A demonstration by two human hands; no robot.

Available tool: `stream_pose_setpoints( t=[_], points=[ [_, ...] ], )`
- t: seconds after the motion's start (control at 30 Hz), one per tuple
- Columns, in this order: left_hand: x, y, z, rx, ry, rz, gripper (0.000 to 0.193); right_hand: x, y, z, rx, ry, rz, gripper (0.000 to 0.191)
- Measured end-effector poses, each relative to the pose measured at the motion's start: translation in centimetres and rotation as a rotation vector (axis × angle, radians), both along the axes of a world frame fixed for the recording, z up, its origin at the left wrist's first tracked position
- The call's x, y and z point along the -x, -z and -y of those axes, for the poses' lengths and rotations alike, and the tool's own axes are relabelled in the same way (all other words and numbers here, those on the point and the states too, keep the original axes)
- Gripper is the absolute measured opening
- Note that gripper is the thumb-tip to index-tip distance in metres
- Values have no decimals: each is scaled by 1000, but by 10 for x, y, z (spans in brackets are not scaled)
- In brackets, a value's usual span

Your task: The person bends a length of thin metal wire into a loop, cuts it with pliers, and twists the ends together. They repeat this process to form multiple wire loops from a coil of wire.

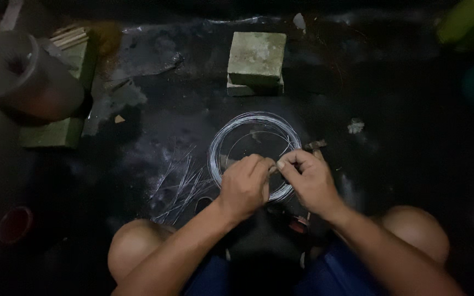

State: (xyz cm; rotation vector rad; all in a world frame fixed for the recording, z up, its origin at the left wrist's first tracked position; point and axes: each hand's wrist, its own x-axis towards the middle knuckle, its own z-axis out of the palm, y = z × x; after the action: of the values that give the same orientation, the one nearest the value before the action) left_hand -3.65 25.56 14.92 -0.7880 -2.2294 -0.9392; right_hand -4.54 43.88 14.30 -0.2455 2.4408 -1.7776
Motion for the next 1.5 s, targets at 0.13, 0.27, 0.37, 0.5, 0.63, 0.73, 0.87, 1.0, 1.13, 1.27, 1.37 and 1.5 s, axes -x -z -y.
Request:
stream_pose_setpoints(
  t=[0.13, 0.27, 0.37, 0.5, 0.63, 0.73, 0.87, 1.0, 1.13, 1.27, 1.37, 1.5],
  points=[
    [-3, -5, 1, -72, -7, 481, 6, -1, -10, 2, -40, -24, 10, 16],
    [3, -14, 8, -196, 107, 779, 9, 2, -17, 3, 10, -79, -39, 15],
    [10, -19, 8, -281, 106, 1133, 13, 3, -19, 1, -54, -88, 82, 14],
    [11, -22, 5, -283, 85, 1152, 17, 8, -18, -1, -187, -67, 123, 15],
    [8, -25, 6, -393, 132, 1082, 30, 17, -19, -12, -13, -64, 77, 16],
    [13, -27, 7, -197, 168, 1252, 30, 24, -21, -19, -43, -79, 33, 16],
    [16, -29, 5, -283, 207, 1255, 30, 24, -22, -23, -117, -75, 40, 16],
    [17, -29, 2, -270, 150, 1238, 29, 25, -18, -22, 100, -56, 73, 16],
    [18, -22, 1, -274, 121, 1234, 29, 30, -17, -27, 305, -24, 229, 20],
    [18, -11, -1, -437, 182, 1085, 30, 35, -21, -33, 444, 11, 352, 24],
    [15, -8, -1, -449, 215, 1066, 31, 35, -21, -30, 596, -50, 417, 18],
    [10, -9, -2, -411, 176, 1078, 32, 33, -19, -23, 531, -30, 356, 14]
  ],
)
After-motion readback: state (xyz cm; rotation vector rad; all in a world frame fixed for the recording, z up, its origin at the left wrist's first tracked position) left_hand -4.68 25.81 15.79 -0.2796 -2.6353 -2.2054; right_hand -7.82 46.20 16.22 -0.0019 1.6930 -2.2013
